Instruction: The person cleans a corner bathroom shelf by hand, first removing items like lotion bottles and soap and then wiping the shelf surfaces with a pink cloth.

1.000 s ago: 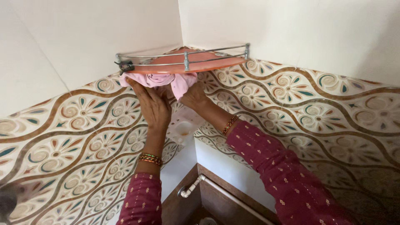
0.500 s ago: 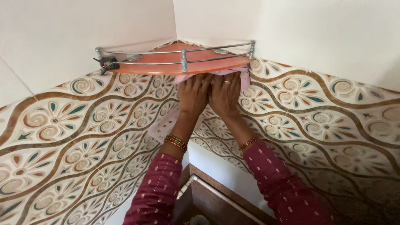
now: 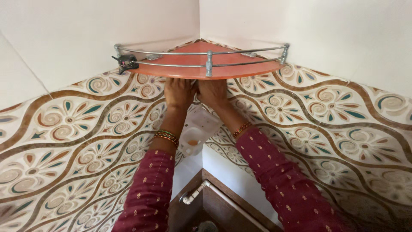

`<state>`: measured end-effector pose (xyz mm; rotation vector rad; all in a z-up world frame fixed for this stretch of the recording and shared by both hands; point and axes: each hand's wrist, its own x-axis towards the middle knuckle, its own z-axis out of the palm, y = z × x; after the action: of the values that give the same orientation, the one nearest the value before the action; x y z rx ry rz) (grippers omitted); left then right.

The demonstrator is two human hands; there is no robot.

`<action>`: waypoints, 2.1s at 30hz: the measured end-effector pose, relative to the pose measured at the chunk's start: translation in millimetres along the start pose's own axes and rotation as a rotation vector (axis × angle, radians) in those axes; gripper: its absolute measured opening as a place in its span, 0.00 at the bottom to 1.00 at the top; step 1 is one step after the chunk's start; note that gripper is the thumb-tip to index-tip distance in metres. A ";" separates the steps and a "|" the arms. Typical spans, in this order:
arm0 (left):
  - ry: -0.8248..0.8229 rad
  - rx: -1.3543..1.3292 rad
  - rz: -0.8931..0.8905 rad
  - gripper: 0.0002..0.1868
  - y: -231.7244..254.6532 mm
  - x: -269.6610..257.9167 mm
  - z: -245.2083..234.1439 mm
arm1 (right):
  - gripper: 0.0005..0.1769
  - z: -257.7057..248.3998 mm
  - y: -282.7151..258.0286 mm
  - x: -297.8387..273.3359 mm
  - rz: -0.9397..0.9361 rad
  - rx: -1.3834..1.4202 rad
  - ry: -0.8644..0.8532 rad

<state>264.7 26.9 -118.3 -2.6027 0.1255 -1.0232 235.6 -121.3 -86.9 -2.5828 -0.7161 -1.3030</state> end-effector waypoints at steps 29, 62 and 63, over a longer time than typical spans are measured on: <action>0.311 -0.244 0.011 0.37 -76.4 -131.2 -131.4 | 0.31 -34.4 -61.2 -20.0 -0.338 -0.266 0.557; -0.113 -0.625 -0.015 0.27 -72.2 8.0 -281.4 | 0.24 -227.3 14.9 64.6 -0.065 0.340 -0.154; -0.143 -0.614 -0.057 0.26 -78.6 11.1 -277.9 | 0.23 -222.0 9.0 70.2 -0.044 0.375 -0.190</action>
<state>82.0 20.5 105.6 -3.2354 0.3858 -0.9186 116.9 -182.3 104.1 -2.4099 -0.9513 -0.8403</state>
